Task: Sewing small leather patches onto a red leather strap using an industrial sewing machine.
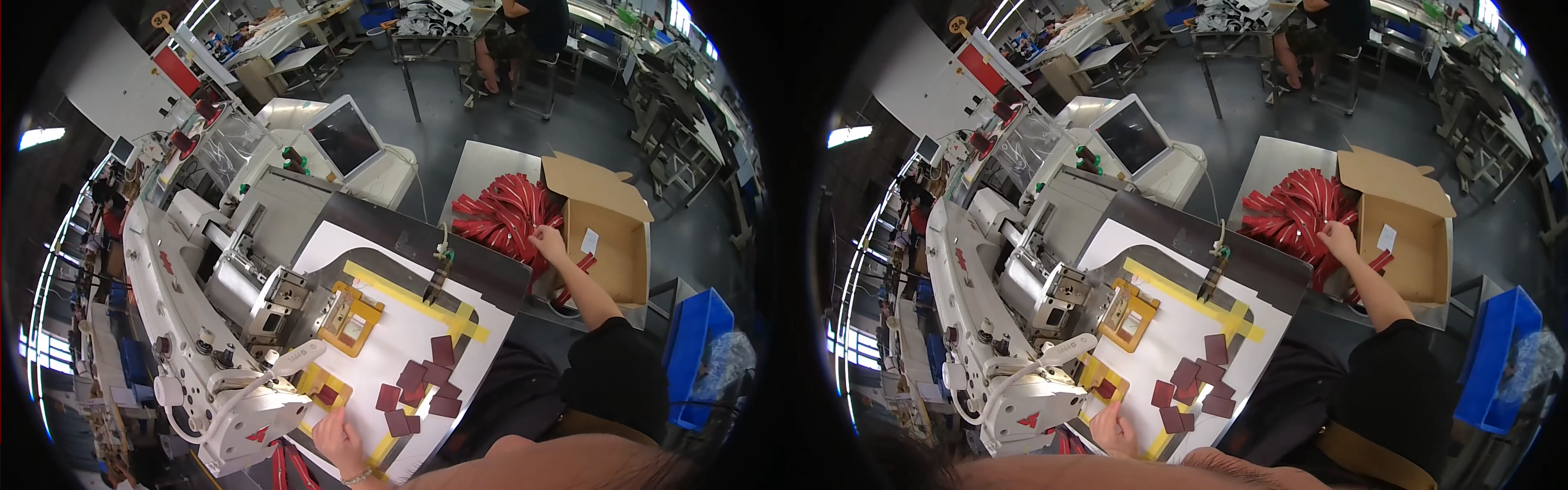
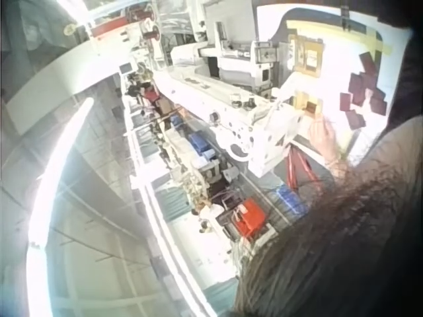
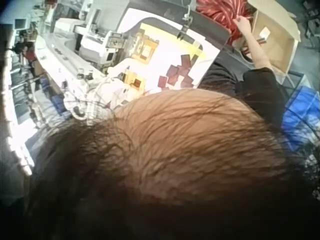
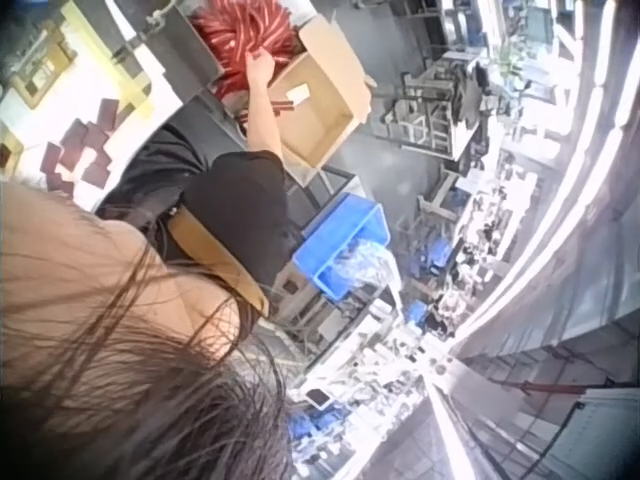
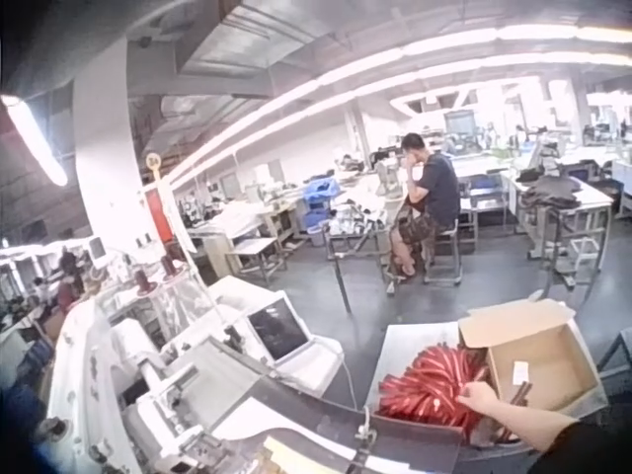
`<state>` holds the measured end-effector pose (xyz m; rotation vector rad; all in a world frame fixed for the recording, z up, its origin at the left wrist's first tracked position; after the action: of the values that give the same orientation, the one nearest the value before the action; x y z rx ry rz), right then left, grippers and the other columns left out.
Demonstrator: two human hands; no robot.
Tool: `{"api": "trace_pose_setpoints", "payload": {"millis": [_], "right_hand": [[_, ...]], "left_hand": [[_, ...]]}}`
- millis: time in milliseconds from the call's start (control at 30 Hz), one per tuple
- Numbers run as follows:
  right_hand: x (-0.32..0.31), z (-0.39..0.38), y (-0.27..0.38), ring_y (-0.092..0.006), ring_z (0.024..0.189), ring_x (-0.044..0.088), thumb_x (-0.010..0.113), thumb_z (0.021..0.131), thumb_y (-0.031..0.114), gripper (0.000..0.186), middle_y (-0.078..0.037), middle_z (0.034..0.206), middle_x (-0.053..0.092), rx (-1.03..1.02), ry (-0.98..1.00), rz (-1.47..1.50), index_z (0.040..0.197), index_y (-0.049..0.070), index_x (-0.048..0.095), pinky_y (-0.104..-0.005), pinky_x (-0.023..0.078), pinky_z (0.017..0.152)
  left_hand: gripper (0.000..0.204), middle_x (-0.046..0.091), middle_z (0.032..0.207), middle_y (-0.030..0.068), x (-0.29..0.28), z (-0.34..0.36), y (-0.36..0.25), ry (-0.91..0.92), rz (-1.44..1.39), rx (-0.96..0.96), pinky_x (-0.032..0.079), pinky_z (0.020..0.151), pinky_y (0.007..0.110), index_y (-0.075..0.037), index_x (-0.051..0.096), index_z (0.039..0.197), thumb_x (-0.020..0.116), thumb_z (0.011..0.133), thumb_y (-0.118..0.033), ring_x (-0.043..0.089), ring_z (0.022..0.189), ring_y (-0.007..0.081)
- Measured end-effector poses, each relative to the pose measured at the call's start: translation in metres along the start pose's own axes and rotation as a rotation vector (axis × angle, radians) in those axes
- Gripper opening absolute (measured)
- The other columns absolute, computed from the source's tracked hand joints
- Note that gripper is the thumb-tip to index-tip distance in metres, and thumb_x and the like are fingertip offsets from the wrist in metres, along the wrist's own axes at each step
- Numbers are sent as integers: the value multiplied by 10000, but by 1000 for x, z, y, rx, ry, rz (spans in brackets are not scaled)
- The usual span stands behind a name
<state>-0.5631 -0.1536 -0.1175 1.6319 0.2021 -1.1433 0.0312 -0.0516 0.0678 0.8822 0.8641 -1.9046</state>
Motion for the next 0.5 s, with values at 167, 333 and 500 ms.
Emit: {"api": "trace_pose_setpoints", "payload": {"millis": [167,333,500], "right_hand": [[28,-8,15,-310,903,621,747,720,423,443,-131,945,609,56,40,-264,936,64,605,-433,490,772],[30,-1,4,-350,870,622,682,753,281,256,-169,878,621,-66,2,-304,828,46,613,-449,495,751],[17,28,-16,-289,884,637,694,824,215,286,-180,960,655,-187,-287,85,969,-24,634,-362,489,795]], "left_hand": [[259,680,875,102,4,-2,9,-29,1,-40,458,760,378,-22,669,912,552,692,47,638,799,262],[254,682,862,96,2,-1,6,-87,-32,-82,462,755,375,-35,677,890,558,680,45,639,804,257],[278,688,874,75,-3,5,6,-104,-15,-117,466,757,358,-64,689,902,573,671,37,644,813,239]]}}
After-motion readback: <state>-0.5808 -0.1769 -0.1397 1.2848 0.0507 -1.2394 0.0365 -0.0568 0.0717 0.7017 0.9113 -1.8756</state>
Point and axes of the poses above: each hand's wrist, its own z-axis towards the middle knuckle, its own x-axis out of the palm, y = z × x, the point moved 2 cm from there along z, towards the middle knuckle
